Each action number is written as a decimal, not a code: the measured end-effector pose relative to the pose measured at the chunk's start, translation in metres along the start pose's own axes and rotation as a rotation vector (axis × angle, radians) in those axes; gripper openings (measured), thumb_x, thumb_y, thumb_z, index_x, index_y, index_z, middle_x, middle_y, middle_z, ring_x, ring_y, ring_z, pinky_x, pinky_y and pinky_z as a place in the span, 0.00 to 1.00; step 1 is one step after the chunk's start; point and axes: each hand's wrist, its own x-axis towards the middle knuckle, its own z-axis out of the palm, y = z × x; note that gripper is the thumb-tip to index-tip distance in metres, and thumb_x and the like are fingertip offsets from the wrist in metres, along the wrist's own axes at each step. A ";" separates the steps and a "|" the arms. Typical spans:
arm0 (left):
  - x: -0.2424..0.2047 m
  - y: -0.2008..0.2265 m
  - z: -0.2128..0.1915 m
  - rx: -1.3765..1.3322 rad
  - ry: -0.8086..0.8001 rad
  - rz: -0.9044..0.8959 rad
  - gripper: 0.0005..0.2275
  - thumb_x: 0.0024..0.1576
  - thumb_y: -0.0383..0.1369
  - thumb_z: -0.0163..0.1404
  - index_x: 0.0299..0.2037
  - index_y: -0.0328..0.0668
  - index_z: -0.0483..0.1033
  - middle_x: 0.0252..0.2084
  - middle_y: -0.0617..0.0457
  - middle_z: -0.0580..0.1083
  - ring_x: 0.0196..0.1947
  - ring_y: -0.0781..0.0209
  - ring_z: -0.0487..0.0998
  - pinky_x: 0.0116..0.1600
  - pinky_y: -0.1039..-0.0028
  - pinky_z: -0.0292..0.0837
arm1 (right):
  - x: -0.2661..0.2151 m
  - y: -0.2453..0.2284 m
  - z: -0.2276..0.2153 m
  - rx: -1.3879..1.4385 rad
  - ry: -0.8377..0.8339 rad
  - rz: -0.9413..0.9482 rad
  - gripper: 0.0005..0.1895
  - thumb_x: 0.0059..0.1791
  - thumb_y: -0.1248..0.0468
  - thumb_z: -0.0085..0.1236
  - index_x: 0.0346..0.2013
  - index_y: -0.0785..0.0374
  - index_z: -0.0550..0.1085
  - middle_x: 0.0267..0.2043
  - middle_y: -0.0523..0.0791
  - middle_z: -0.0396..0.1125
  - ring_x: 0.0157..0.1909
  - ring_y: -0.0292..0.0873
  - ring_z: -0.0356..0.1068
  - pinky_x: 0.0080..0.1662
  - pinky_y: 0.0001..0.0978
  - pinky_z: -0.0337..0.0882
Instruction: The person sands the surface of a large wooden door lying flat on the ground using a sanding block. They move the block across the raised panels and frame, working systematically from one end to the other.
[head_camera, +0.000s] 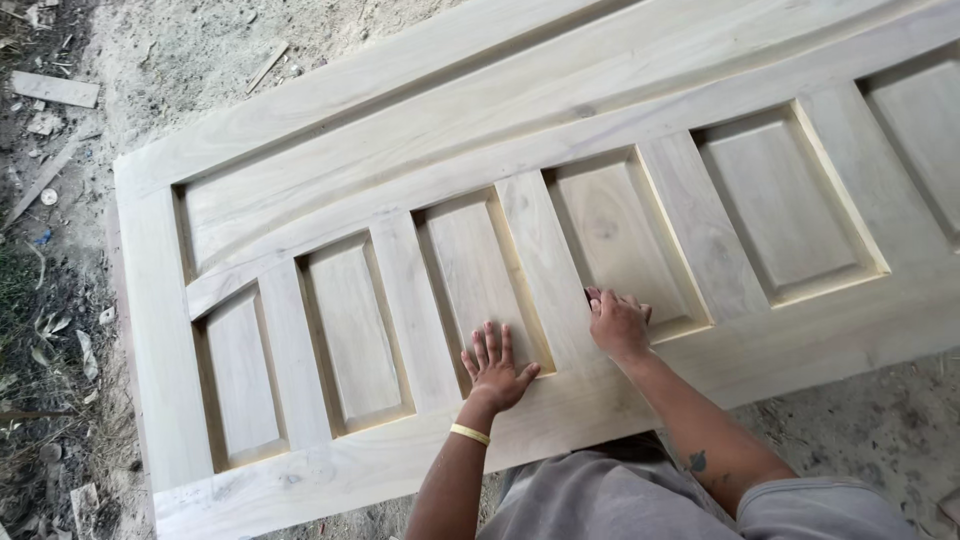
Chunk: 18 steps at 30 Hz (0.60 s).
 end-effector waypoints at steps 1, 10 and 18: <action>-0.002 -0.001 0.005 -0.014 0.017 0.014 0.45 0.59 0.63 0.37 0.77 0.55 0.21 0.79 0.49 0.16 0.77 0.45 0.11 0.73 0.43 0.10 | -0.014 0.006 -0.008 0.027 -0.037 0.020 0.16 0.54 0.54 0.51 0.53 0.58 0.72 0.49 0.50 0.73 0.53 0.57 0.70 0.55 0.64 0.61; -0.010 -0.011 0.018 -0.040 0.177 0.077 0.43 0.59 0.62 0.39 0.78 0.58 0.29 0.80 0.52 0.21 0.78 0.50 0.17 0.75 0.47 0.14 | -0.056 0.001 -0.065 0.143 0.137 -0.141 0.35 0.46 0.51 0.66 0.62 0.64 0.66 0.59 0.56 0.66 0.61 0.59 0.66 0.61 0.49 0.66; -0.025 0.008 0.012 0.055 0.327 -0.024 0.35 0.62 0.57 0.34 0.77 0.60 0.36 0.81 0.55 0.31 0.80 0.54 0.28 0.77 0.50 0.21 | -0.055 -0.002 -0.054 0.042 -0.208 -0.093 0.26 0.47 0.52 0.59 0.57 0.56 0.70 0.60 0.47 0.70 0.69 0.48 0.65 0.69 0.44 0.63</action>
